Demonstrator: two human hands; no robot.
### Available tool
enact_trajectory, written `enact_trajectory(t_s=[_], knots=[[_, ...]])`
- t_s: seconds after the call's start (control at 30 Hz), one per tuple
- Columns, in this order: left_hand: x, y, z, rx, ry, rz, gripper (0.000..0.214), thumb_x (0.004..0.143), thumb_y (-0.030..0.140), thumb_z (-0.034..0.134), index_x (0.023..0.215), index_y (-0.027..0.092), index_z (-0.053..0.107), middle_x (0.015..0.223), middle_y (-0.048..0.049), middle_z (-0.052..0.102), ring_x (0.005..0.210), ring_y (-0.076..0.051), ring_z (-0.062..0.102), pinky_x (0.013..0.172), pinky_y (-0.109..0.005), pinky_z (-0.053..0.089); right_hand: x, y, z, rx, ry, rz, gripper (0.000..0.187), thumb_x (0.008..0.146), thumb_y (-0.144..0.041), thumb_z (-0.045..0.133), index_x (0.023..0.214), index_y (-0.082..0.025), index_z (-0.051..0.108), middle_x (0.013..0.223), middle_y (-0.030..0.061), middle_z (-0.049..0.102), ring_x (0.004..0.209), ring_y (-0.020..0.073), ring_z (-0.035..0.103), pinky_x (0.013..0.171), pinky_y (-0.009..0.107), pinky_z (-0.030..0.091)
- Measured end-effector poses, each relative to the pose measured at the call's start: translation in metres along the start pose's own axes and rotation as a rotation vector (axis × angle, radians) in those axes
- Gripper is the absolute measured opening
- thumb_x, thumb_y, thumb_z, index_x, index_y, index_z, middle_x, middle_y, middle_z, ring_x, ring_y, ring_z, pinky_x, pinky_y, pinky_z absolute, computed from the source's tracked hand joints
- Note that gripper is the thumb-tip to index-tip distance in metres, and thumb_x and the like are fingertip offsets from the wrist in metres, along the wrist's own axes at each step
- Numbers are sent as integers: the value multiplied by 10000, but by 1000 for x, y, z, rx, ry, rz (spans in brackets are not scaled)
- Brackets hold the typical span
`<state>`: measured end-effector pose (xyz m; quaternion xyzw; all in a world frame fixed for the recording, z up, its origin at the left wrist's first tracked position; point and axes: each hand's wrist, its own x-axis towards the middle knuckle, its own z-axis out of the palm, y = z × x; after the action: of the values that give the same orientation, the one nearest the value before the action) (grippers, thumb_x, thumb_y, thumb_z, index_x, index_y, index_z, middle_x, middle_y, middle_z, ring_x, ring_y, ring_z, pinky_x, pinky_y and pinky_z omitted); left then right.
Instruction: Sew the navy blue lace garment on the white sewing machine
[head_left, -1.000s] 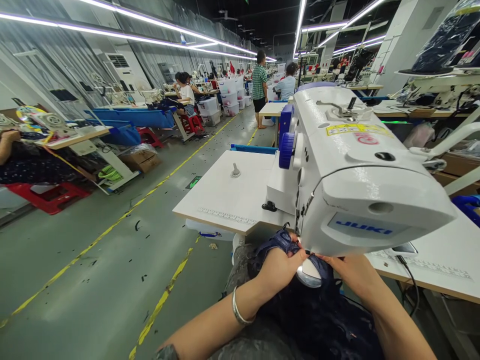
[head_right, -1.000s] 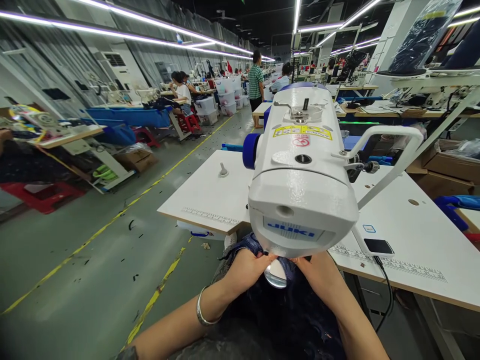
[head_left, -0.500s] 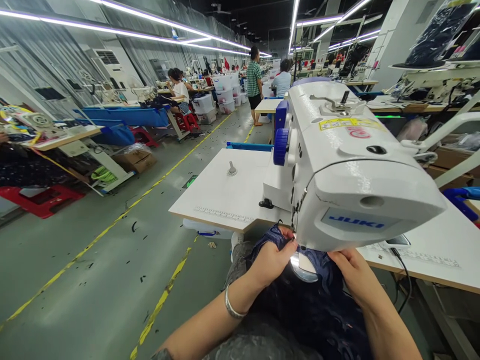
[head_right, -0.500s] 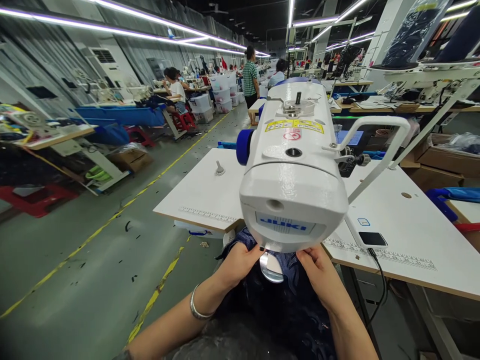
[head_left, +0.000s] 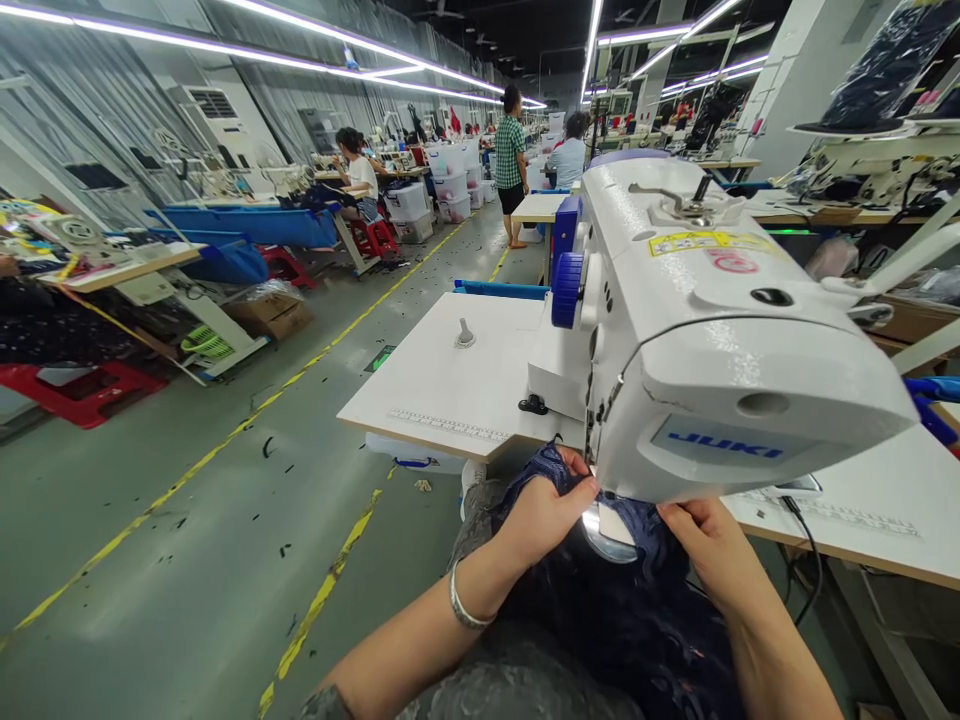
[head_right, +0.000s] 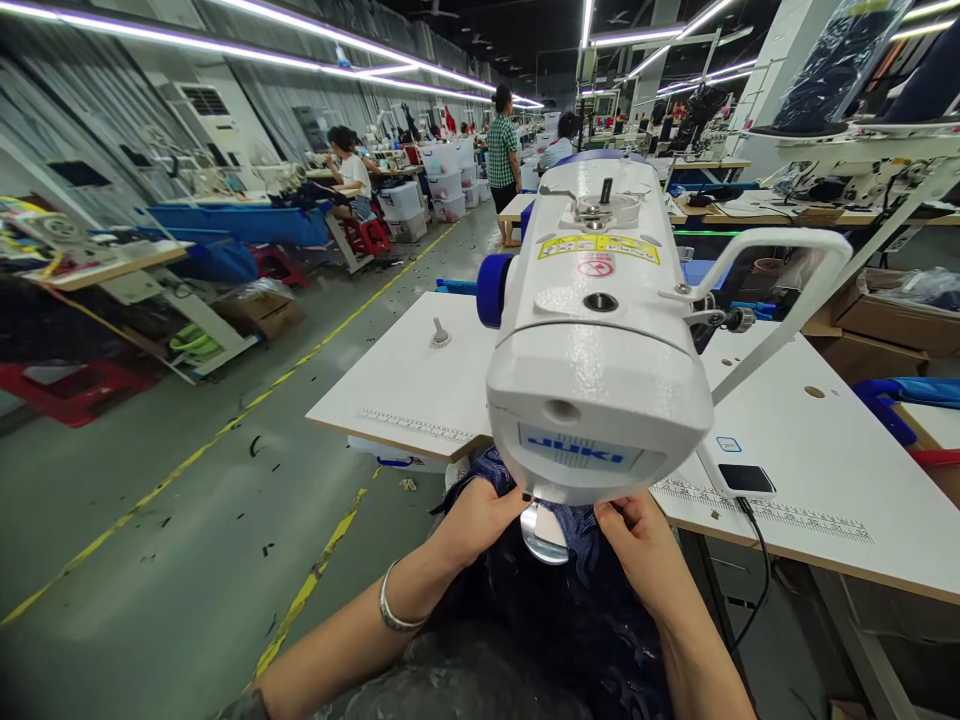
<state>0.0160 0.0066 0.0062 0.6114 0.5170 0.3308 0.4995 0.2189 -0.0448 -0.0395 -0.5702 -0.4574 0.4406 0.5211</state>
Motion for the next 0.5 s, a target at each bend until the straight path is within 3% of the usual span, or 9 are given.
enact_trajectory(t_s=[0.2,0.5], knots=[[2,-2,0,-16,-23,24,233,794,360,672,954,190,676,930,-34,705,954,-226,623,838,-310,483,-1,5,-3,14,14,14,355,829,-452,653,1092,-215,648,1082,89,713,1076,261,634,1028,435,451],[2,-3,0,40,0,25,232,773,404,693,886,201,682,769,-14,678,887,-221,629,823,-313,484,-2,5,-6,-21,38,63,339,811,-455,667,1043,-208,659,1064,96,722,1070,278,641,1000,421,477]])
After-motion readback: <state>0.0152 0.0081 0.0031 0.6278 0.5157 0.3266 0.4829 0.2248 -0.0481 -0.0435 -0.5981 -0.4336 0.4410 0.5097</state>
